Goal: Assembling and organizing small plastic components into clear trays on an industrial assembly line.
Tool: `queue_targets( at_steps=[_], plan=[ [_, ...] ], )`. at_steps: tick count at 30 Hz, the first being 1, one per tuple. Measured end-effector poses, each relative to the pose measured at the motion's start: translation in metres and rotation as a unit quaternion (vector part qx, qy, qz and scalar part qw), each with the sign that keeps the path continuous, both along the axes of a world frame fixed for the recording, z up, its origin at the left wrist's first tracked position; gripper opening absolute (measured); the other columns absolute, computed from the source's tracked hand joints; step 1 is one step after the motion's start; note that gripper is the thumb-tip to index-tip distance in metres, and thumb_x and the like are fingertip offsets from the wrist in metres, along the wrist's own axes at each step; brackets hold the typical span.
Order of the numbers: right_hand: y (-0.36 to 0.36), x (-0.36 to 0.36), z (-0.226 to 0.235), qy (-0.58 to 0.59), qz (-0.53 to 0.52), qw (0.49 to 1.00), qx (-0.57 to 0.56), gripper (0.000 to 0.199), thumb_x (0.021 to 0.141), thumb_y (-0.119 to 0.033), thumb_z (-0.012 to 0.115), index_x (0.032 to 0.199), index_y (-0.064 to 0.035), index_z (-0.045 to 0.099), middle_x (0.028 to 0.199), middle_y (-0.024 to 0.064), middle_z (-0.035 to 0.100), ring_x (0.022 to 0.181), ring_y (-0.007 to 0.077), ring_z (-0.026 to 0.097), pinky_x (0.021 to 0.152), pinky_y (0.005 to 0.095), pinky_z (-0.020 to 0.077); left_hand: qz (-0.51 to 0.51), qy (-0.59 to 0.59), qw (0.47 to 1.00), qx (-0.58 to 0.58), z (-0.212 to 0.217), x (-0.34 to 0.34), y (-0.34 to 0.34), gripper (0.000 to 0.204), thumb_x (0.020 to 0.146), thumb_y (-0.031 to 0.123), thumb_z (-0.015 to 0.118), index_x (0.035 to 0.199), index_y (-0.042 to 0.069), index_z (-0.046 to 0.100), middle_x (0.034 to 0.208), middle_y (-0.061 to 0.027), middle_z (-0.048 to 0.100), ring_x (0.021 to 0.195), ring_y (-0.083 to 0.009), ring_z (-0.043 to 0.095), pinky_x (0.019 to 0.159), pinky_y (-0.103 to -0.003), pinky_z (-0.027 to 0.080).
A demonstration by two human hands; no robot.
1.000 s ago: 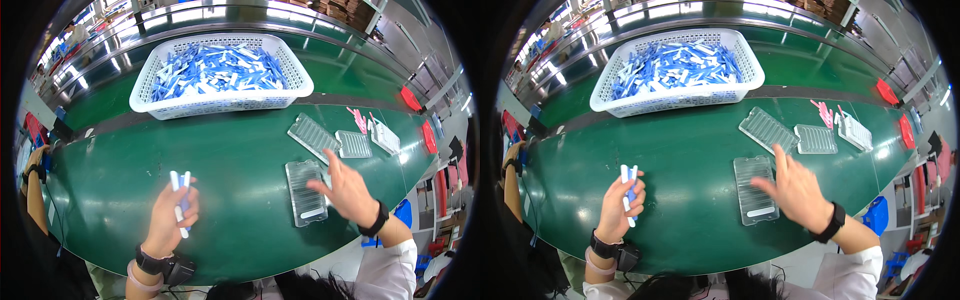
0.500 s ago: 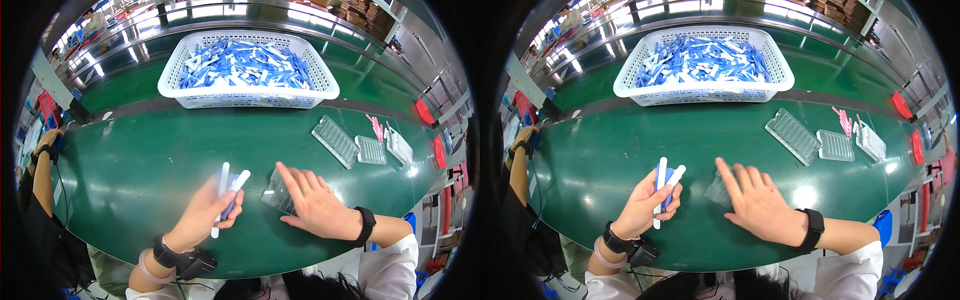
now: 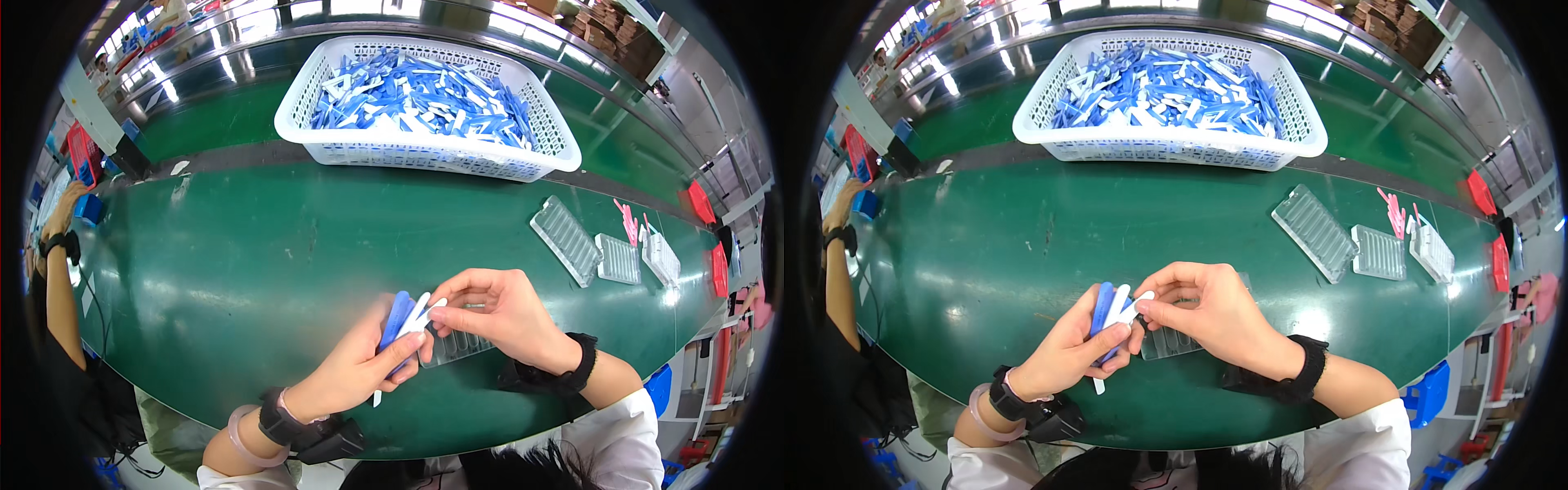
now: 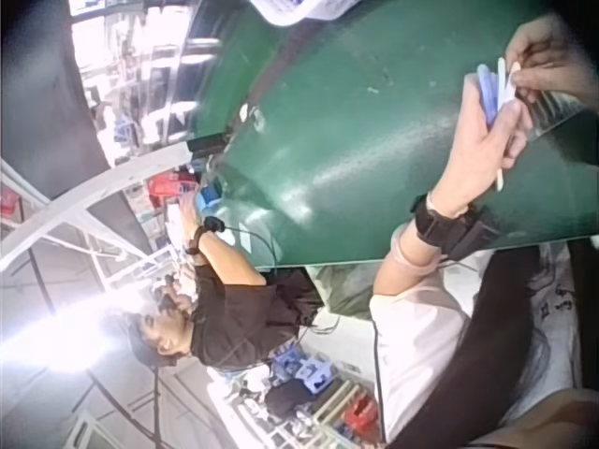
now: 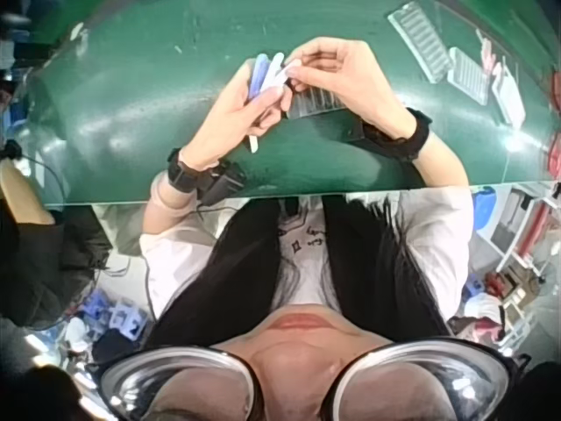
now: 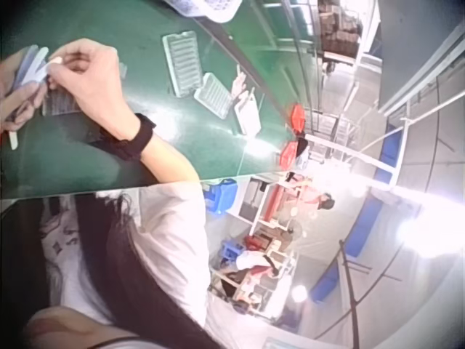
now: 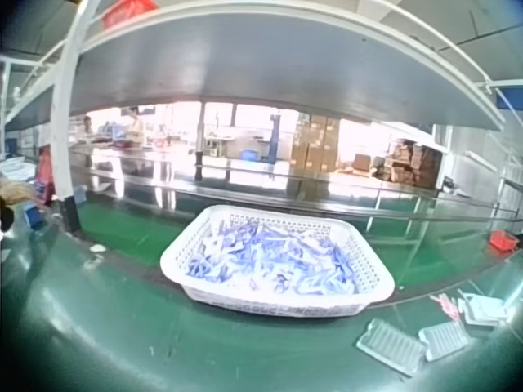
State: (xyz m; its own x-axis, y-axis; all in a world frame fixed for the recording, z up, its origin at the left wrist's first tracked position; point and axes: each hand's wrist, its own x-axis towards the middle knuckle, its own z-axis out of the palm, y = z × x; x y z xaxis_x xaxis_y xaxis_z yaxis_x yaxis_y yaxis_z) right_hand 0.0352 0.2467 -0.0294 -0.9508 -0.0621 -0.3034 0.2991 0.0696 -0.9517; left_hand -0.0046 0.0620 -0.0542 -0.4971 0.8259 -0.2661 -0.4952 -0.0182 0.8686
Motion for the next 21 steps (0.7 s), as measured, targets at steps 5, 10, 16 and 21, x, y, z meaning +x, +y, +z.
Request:
queue_targets(
  at_steps=[5,10,16,21],
  plan=[
    [0.007,0.0,0.0,-0.002,-0.007,1.0,-0.023,0.017,0.078,-0.005,0.062,0.091,0.0052,0.059,0.077,0.0072,0.062,0.071,0.0103,0.06,0.063,0.0218,0.0489,-0.003,-0.063,0.998,0.026,-0.004,-0.002,-0.002,0.018,0.094,0.018,0.039,0.107,0.006,0.036,0.083,-0.008,0.051,0.056,-0.0078,0.042,0.041,-0.017,0.028],
    [0.008,0.004,0.0,0.233,-0.062,0.962,0.129,0.016,0.073,0.002,0.064,0.089,0.0024,0.06,0.081,0.0064,0.061,0.07,0.0132,0.06,0.062,0.023,0.0488,0.027,-0.064,0.997,0.035,-0.008,-0.005,-0.002,0.017,0.095,0.017,0.036,0.105,0.004,0.04,0.083,-0.0064,0.049,0.057,-0.0076,0.041,0.041,-0.018,0.026],
    [-0.007,0.016,-0.002,0.56,0.153,0.682,0.445,0.026,0.06,-0.003,0.059,0.083,0.0078,0.058,0.087,0.0153,0.055,0.079,0.0261,0.057,0.068,0.0317,0.0507,0.066,-0.182,0.98,0.041,-0.005,-0.006,-0.002,0.018,0.093,0.014,0.041,0.106,0.003,0.045,0.085,-0.002,0.047,0.057,-0.0059,0.036,0.042,-0.018,0.025],
    [-0.015,0.02,-0.007,0.547,0.179,0.673,0.464,0.034,0.059,0.0,0.061,0.093,0.0077,0.058,0.087,0.0138,0.056,0.076,0.0247,0.058,0.066,0.0313,0.0513,0.063,-0.12,0.99,0.038,-0.003,-0.005,-0.002,0.017,0.093,0.015,0.041,0.102,0.003,0.047,0.082,-0.0011,0.048,0.056,-0.0049,0.036,0.041,-0.018,0.024]
  ],
)
